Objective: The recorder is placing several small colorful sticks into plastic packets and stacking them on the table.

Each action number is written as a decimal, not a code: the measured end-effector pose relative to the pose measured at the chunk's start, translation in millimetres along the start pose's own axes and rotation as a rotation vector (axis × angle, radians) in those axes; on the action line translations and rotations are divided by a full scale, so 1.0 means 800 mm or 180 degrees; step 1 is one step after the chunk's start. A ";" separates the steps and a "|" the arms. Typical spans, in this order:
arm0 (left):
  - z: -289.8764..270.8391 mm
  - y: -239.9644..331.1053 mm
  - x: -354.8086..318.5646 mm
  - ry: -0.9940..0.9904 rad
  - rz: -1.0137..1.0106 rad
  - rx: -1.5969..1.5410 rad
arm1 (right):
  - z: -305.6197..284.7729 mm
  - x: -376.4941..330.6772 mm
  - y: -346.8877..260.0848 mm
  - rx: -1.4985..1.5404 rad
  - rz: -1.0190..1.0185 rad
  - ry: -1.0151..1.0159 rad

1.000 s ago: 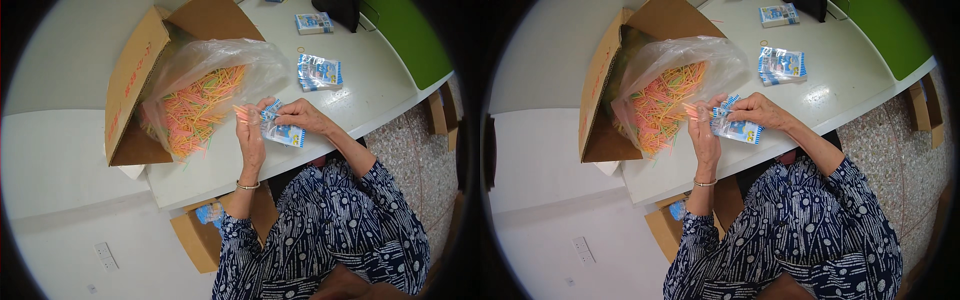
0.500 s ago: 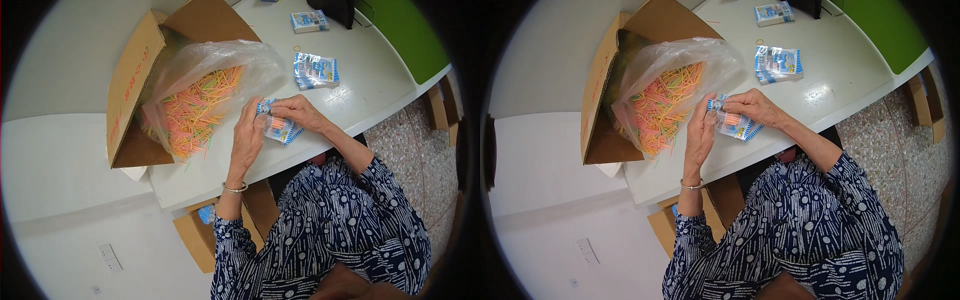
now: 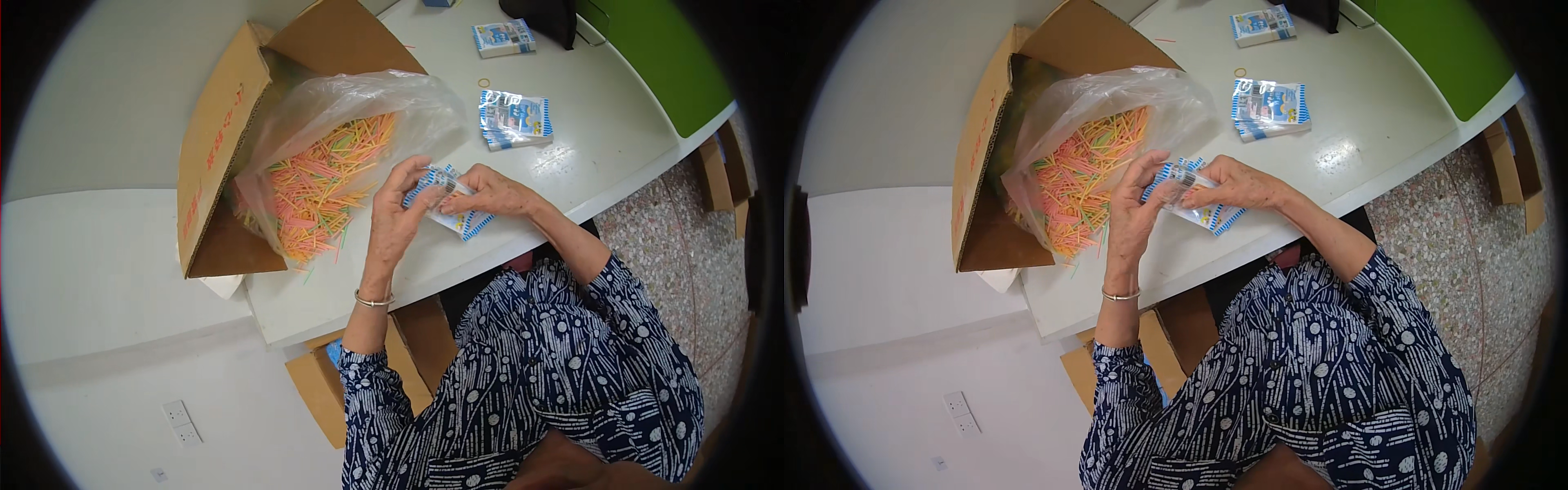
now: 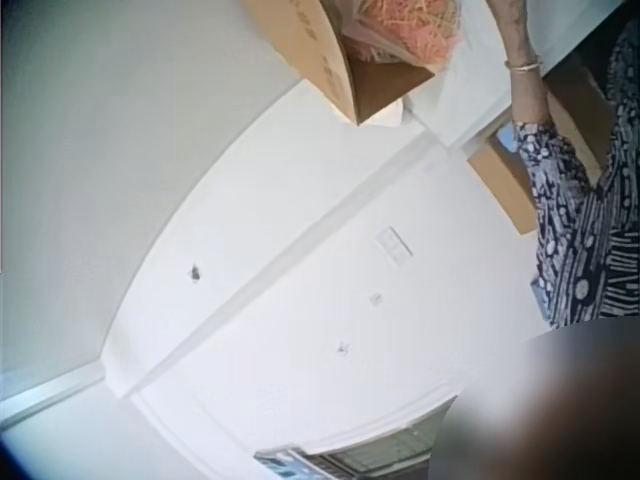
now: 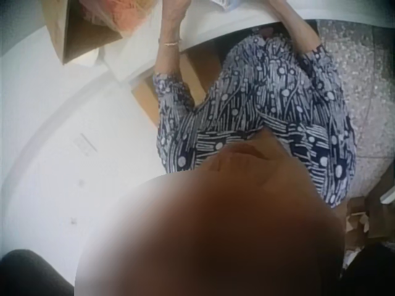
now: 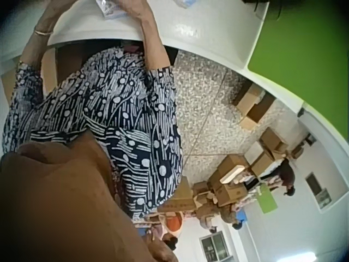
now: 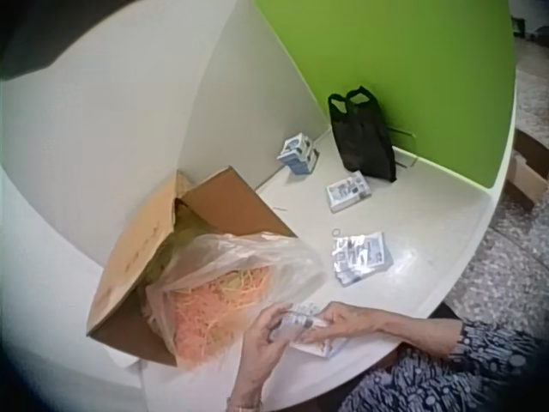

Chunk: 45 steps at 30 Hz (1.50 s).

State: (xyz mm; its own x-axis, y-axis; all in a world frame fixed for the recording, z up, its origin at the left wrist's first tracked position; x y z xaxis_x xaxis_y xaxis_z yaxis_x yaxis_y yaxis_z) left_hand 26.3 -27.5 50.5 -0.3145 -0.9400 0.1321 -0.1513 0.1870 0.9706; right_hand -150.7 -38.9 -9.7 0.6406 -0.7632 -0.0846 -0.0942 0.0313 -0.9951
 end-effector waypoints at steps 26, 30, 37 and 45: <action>-0.146 -0.116 0.153 0.0750 0.0190 0.3547 | -0.003 0.010 0.010 0.0687 -0.0012 0.0576; -0.128 -0.084 0.133 0.1338 0.0378 0.2611 | -0.009 0.008 0.013 0.0638 -0.0028 0.0511; -0.069 0.000 0.065 0.1064 0.0250 -0.0541 | -0.008 0.008 0.013 0.0448 0.0040 0.0221; -0.011 0.038 0.023 0.0926 0.0373 -0.0665 | -0.004 0.006 0.008 0.0364 0.0172 -0.0022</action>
State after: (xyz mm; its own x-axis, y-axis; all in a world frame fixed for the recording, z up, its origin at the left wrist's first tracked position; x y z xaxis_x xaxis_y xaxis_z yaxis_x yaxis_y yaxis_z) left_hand 23.9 -41.7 84.2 -0.0343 -0.9631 0.2671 0.0738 0.2640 0.9617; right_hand -150.2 -44.4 -16.3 0.6422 -0.7540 -0.1383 -0.0414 0.1461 -0.9884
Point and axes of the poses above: each hand's wrist, its own x-axis towards the middle knuckle, its own z-axis out of the palm, y = z × x, the point moved 1 cm from there along x, towards the middle knuckle, and after that the axes turned 11 degrees about -x, right-handed, at the moved point
